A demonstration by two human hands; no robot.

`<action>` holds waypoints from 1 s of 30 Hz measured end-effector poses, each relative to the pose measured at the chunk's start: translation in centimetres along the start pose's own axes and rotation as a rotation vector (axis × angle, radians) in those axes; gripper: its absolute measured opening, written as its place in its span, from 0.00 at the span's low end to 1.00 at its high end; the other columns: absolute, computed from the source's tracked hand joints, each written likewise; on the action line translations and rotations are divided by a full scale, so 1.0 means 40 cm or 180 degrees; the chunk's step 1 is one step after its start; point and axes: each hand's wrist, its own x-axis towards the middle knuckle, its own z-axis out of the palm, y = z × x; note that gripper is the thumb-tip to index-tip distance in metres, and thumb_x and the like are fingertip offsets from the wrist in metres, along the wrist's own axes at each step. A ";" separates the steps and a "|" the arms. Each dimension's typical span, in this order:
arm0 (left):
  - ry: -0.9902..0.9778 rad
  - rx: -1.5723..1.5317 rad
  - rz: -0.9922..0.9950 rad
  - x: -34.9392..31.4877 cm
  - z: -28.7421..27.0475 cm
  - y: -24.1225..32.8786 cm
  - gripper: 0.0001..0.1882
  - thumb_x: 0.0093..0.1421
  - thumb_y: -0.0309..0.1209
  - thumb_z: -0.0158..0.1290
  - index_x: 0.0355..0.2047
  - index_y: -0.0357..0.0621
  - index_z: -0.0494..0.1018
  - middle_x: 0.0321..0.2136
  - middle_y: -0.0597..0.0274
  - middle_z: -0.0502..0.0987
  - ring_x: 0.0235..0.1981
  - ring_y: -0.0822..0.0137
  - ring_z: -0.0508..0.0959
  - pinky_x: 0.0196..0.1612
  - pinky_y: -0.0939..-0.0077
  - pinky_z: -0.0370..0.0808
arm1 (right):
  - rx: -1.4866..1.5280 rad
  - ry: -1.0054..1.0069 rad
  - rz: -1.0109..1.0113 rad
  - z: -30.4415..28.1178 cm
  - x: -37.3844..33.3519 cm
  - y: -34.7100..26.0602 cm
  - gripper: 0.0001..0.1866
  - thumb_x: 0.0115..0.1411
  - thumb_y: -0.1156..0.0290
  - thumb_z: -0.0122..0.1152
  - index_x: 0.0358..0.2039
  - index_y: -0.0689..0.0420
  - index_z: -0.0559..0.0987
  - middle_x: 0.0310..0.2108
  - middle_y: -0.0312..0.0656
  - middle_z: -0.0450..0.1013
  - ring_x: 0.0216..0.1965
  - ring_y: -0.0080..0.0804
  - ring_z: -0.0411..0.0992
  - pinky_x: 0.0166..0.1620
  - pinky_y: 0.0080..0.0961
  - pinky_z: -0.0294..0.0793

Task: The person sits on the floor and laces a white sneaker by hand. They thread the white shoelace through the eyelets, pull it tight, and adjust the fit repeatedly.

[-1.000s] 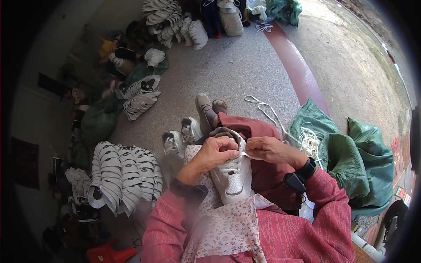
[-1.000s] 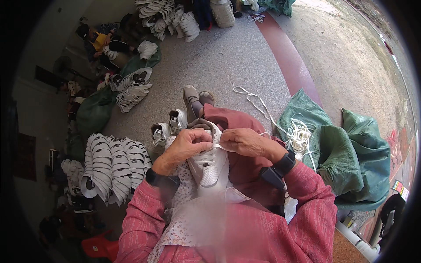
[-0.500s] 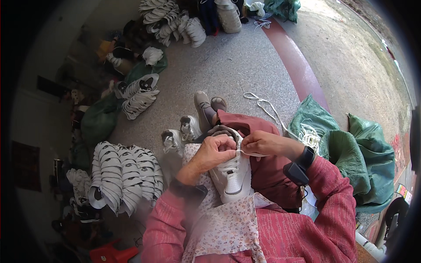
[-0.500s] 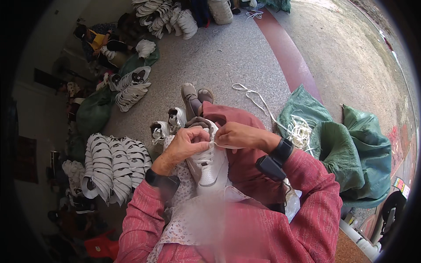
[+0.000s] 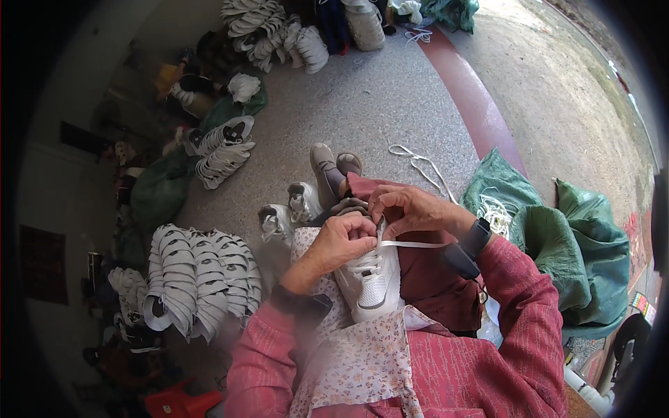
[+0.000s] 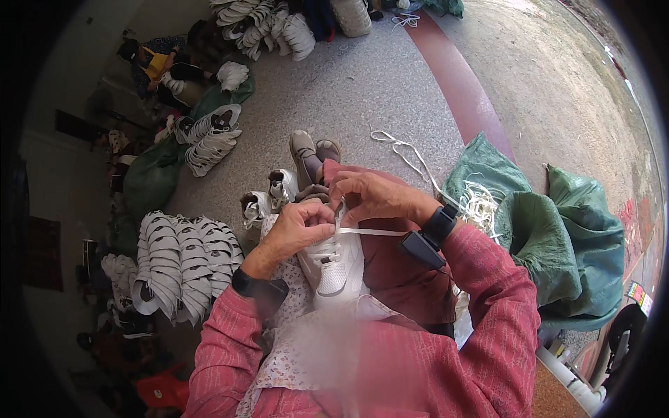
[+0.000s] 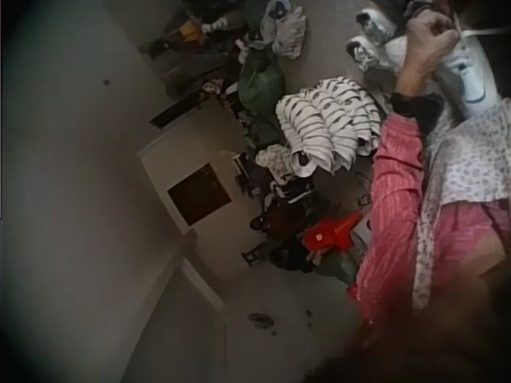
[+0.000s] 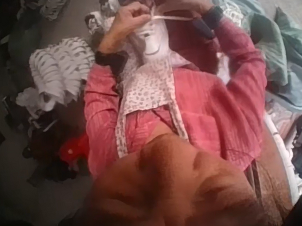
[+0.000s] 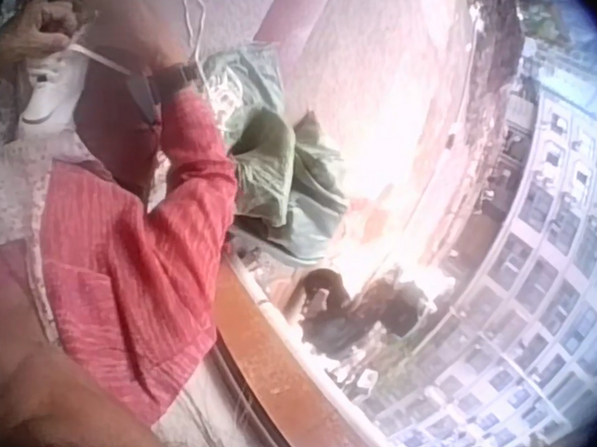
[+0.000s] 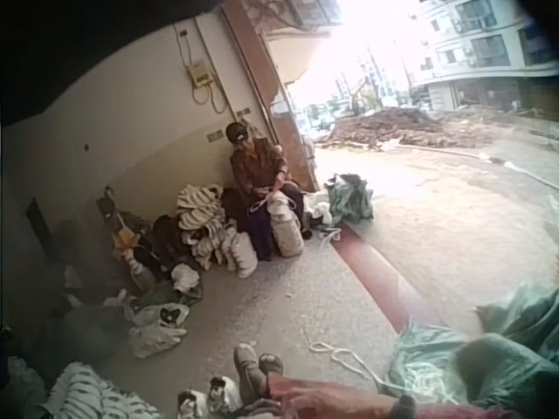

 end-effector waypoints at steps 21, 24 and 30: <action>0.4112 0.1728 0.0441 -0.402 -0.413 -0.007 0.08 0.64 0.23 0.55 0.44 0.38 0.75 0.29 0.67 0.74 0.28 0.72 0.72 0.31 0.72 0.71 | 0.0495 0.0015 0.0506 0.017 -0.003 -0.040 0.10 0.63 0.67 0.64 0.43 0.57 0.79 0.45 0.38 0.72 0.50 0.32 0.71 0.54 0.29 0.69; 0.3668 0.1406 0.1437 -0.428 -0.221 0.090 0.09 0.64 0.17 0.50 0.45 0.33 0.73 0.34 0.61 0.74 0.29 0.73 0.71 0.34 0.77 0.71 | 0.0777 0.0464 0.0932 0.012 -0.032 -0.066 0.09 0.65 0.69 0.61 0.44 0.57 0.78 0.46 0.38 0.72 0.49 0.32 0.72 0.51 0.28 0.71; 0.2268 0.0765 0.4638 -0.541 -0.051 0.353 0.18 0.65 0.49 0.53 0.35 0.48 0.65 0.22 0.72 0.69 0.20 0.72 0.69 0.23 0.77 0.63 | -0.0826 0.0270 0.0884 0.051 0.020 -0.145 0.08 0.65 0.68 0.59 0.40 0.58 0.79 0.43 0.43 0.73 0.45 0.39 0.73 0.47 0.33 0.73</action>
